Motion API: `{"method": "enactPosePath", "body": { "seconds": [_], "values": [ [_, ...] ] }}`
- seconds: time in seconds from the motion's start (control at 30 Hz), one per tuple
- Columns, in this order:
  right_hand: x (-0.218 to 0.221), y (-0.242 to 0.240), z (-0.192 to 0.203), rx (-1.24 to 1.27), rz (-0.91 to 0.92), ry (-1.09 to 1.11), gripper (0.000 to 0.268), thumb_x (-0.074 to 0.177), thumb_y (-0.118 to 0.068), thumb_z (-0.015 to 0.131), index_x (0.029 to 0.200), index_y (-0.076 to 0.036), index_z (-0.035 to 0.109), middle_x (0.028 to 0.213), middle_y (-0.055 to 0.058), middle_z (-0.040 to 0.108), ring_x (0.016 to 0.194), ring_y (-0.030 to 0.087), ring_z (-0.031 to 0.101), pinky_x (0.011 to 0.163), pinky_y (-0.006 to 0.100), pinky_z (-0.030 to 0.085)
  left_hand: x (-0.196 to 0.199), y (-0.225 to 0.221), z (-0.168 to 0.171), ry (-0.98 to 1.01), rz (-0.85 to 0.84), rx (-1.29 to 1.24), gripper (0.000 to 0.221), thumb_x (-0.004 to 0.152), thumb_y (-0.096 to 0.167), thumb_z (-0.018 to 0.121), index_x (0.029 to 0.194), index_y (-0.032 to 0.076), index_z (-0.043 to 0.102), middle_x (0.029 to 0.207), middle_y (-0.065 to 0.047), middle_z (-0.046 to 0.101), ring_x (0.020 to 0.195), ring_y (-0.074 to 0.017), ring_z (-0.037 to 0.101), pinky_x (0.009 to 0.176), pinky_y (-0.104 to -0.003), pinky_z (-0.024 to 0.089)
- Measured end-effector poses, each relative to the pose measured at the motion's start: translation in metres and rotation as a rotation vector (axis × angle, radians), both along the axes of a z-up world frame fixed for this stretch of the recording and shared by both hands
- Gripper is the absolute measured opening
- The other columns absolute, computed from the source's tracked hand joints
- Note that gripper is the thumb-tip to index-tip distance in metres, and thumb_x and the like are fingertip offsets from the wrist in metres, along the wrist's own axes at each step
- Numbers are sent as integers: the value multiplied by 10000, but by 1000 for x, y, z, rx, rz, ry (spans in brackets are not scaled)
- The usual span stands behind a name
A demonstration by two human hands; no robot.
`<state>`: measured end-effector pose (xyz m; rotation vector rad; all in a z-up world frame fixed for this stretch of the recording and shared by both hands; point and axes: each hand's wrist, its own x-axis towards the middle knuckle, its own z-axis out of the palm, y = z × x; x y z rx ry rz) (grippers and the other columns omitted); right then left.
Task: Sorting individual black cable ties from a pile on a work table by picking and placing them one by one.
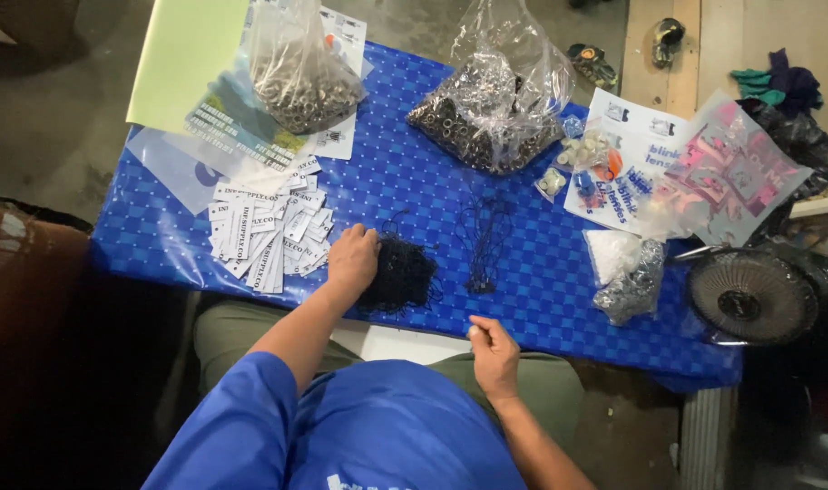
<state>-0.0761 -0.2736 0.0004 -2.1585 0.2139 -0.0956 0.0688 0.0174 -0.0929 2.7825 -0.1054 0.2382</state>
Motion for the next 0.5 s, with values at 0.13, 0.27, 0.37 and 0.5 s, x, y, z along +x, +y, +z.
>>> {"method": "enactPosePath", "body": {
  "seconds": [0.13, 0.27, 0.37, 0.5],
  "values": [
    [21, 61, 56, 234, 82, 114, 209, 880, -64, 693, 1042, -113, 816, 715, 89, 728, 614, 132, 644, 601, 327, 584, -17, -10, 44, -182, -14, 6, 167, 850, 229, 703, 786, 138, 577, 788, -60, 541, 728, -289, 632, 597, -392, 542],
    [43, 144, 106, 217, 786, -336, 292, 977, -289, 654, 1185, -102, 740, 1110, 118, 705, 1027, 309, 691, 901, 412, 522, -36, -48, 32, -148, -70, 180, 84, 835, 229, 656, 765, 187, 636, 894, -50, 550, 859, -291, 564, 640, -423, 454],
    [39, 192, 105, 74, 924, -388, 225, 980, -304, 657, 1103, -128, 726, 1002, 81, 675, 925, 290, 659, 850, 388, 510, -44, -69, 32, -142, -99, 244, 86, 843, 205, 613, 767, 165, 621, 897, -89, 529, 880, -335, 517, 677, -456, 406],
    [26, 210, 141, 50, 1039, -156, 218, 981, -252, 578, 1051, -94, 710, 969, 101, 679, 871, 300, 598, 869, 423, 460, -55, -66, 83, -66, -186, 315, 166, 895, 69, 508, 849, 165, 636, 867, -83, 537, 802, -285, 483, 673, -419, 383]
  ]
}}
